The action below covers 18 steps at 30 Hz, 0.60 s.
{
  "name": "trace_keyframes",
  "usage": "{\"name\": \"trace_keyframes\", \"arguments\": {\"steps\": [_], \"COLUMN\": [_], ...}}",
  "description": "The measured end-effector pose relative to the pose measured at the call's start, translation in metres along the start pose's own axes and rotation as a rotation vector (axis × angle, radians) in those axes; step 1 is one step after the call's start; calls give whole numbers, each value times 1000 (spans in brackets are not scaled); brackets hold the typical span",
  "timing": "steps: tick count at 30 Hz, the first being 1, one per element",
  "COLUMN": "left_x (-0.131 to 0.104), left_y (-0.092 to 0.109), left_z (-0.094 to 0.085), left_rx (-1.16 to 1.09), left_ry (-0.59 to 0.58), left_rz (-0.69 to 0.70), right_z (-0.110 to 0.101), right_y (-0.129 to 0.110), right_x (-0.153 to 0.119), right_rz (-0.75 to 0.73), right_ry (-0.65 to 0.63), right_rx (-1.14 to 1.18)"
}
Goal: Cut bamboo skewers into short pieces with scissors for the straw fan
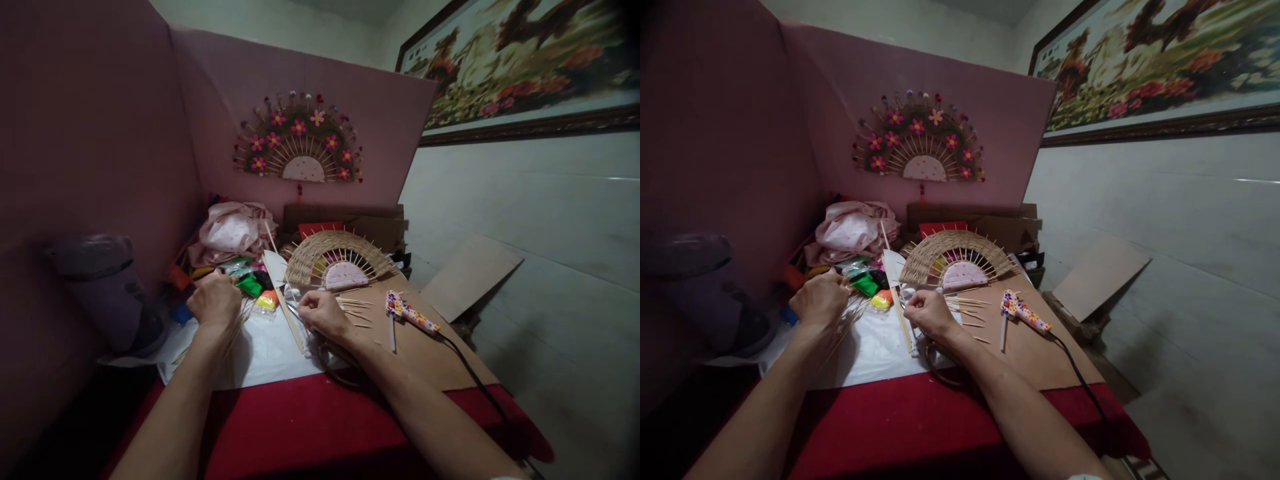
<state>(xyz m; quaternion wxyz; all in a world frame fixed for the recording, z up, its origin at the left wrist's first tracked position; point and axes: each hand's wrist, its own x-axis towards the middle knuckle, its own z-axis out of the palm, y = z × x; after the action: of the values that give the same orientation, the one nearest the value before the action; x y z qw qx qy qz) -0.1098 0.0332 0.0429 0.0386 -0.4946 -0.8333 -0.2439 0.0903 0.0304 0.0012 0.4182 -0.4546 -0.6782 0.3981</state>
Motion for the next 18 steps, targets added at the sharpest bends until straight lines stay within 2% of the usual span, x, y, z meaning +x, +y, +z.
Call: {"name": "trace_keyframes", "arguments": {"steps": [4,9,12,15,18], "left_x": [5,9,9,9,7], "left_y": [-5,-10,-11,-10,-5], "left_z": [1,3,1,-5,-13], "left_rx": [-27,-7,-46,-126,-347], "left_ry": [-19,-10,26,142,339], "left_rz": [-18,3,-33,-24,119], "right_z": [4,7,6,8,12], "right_y": [2,5,4,5,7], "right_x": [-2,-5,-6,-6,-7], "right_rz": [-49,-188,-256,-265,-243], "right_ry": [-41,-57,-33,-32,-102], "right_rx": [168,125,72,90,154]}}
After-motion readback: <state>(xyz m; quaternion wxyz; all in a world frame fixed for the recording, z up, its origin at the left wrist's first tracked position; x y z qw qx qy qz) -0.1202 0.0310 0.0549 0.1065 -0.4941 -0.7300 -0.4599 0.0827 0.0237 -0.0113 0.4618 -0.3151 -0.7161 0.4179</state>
